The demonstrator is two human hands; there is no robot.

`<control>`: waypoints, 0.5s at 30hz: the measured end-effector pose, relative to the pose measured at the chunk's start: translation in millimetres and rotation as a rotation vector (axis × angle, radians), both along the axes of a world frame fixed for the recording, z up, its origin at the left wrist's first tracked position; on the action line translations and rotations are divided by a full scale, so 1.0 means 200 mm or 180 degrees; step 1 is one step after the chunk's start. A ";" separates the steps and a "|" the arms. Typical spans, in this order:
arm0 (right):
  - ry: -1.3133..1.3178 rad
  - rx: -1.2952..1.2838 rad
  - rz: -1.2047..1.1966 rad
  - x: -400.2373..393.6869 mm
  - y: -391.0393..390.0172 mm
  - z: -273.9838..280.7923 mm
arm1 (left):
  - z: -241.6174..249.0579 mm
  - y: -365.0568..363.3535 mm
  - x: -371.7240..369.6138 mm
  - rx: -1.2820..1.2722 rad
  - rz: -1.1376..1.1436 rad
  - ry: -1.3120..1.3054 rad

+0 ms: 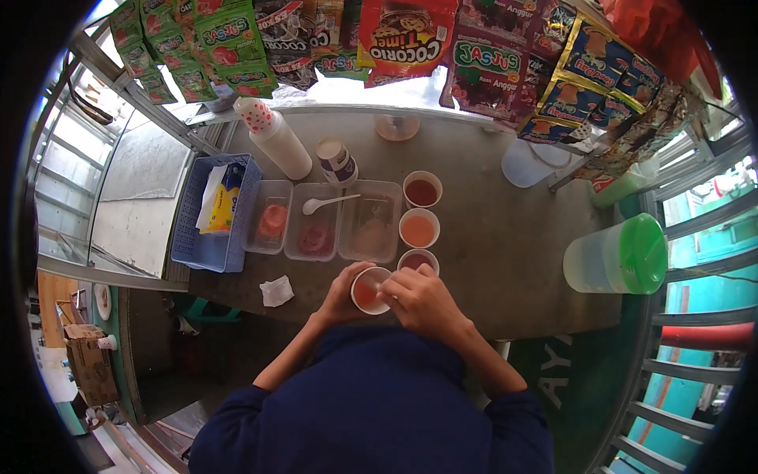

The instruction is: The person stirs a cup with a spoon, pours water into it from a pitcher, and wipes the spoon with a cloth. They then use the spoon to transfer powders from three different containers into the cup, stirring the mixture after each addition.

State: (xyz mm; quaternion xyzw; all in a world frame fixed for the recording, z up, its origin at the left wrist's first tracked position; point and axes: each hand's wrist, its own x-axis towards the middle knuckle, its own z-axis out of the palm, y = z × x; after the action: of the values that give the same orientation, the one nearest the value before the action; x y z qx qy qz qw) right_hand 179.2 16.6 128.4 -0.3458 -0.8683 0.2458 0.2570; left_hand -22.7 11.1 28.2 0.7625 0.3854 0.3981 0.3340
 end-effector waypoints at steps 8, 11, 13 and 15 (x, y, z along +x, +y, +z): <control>-0.0375 -0.0096 -0.0423 -0.03 -0.06 -0.09 | -0.09 -0.03 -0.01 -0.0201 -0.0016 -0.0016; 0.0088 -0.0519 -0.0248 -0.03 -0.09 -0.13 | -0.11 -0.04 -0.01 -0.0187 -0.0035 0.0040; -0.0046 -0.0364 -0.0416 -0.04 -0.10 -0.14 | -0.12 -0.04 0.00 -0.0145 -0.0052 0.0080; -0.0178 -0.0207 -0.0558 -0.04 -0.10 -0.16 | -0.13 -0.04 0.00 -0.0114 -0.0056 0.0152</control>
State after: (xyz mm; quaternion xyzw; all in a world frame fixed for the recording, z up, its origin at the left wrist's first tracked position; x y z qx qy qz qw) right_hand 170.6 -4.2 96.1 -0.4353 -0.8331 0.2407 0.2419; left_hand -23.6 2.5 2.8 0.7690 0.3937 0.3698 0.3417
